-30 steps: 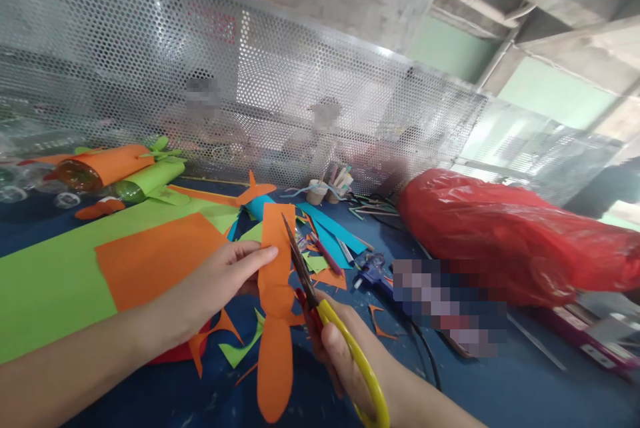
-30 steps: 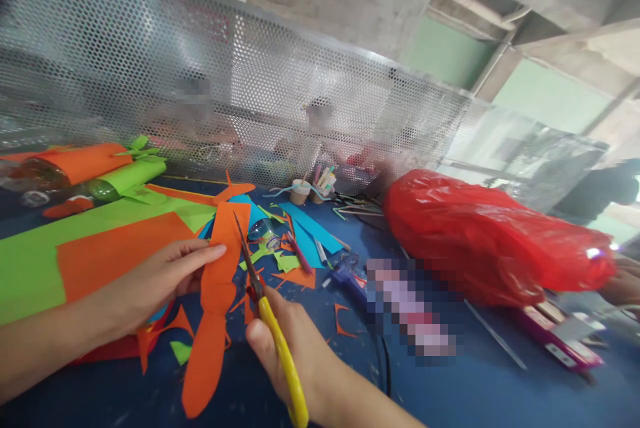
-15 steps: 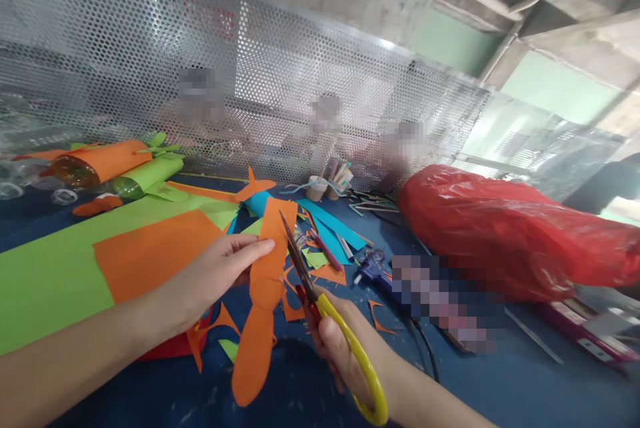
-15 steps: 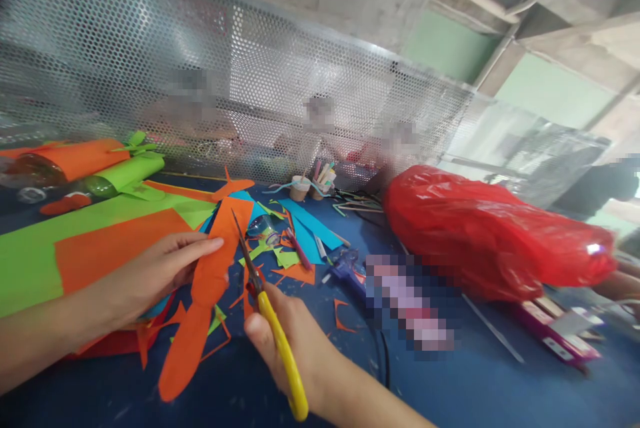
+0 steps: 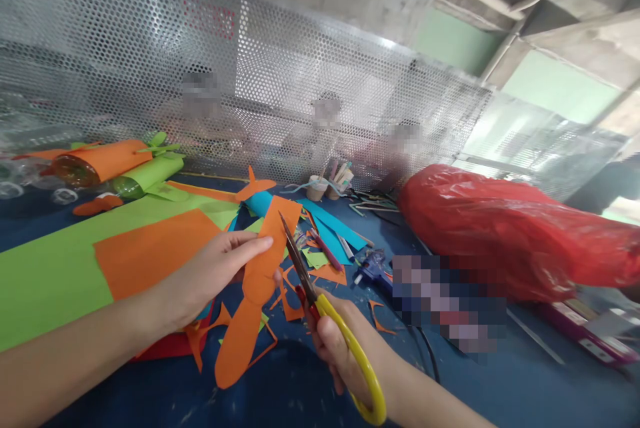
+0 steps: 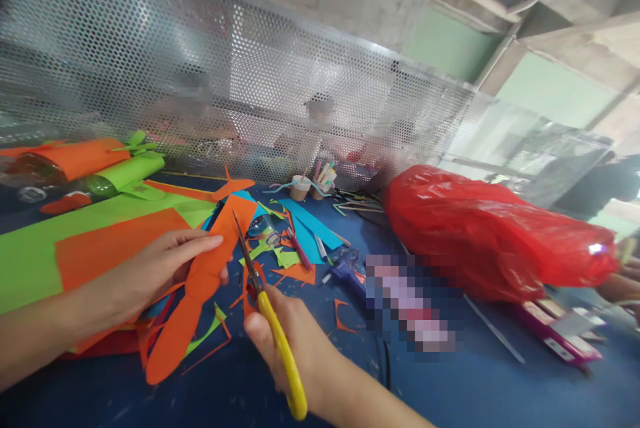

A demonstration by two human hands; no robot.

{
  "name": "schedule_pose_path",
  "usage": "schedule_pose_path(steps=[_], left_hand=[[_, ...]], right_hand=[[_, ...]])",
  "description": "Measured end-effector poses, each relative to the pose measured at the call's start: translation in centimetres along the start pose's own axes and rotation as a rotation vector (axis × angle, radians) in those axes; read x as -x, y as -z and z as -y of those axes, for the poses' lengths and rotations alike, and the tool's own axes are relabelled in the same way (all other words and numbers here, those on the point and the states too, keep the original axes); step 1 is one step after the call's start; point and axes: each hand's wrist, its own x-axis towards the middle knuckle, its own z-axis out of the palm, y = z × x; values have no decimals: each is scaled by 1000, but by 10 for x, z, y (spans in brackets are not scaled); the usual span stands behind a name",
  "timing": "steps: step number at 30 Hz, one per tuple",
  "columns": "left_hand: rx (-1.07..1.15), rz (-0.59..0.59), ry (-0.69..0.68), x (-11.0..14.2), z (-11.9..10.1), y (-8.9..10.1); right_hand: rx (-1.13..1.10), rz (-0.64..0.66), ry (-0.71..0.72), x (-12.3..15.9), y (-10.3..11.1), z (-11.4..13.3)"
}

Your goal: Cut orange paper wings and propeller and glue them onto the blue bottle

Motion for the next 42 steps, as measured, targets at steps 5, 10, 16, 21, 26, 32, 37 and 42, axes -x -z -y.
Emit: schedule_pose_path(steps=[5, 10, 16, 21, 26, 32, 37, 42], left_hand=[[-153, 19, -57, 0, -7, -2], [-250, 8, -108, -4, -7, 1], [-293, 13, -144, -8, -4, 7], [-266, 24, -121, -10, -6, 11], [-287, 76, -145, -14, -15, 18], [-7, 56, 16, -16, -24, 22], [280, 75, 127, -19, -17, 21], [314, 84, 73, -16, -2, 9]], right_hand=[[-29, 4, -41, -1, 0, -4], [-31, 1, -46, -1, -1, -6], [32, -71, 3, -2, -1, 3], [105, -64, 42, -6, 3, 9], [43, -38, -65, -3, 4, 4], [-205, -45, -322, -4, -4, -5], [-381, -28, -433, -13, -8, 2], [-523, -49, -538, -16, -13, 1]])
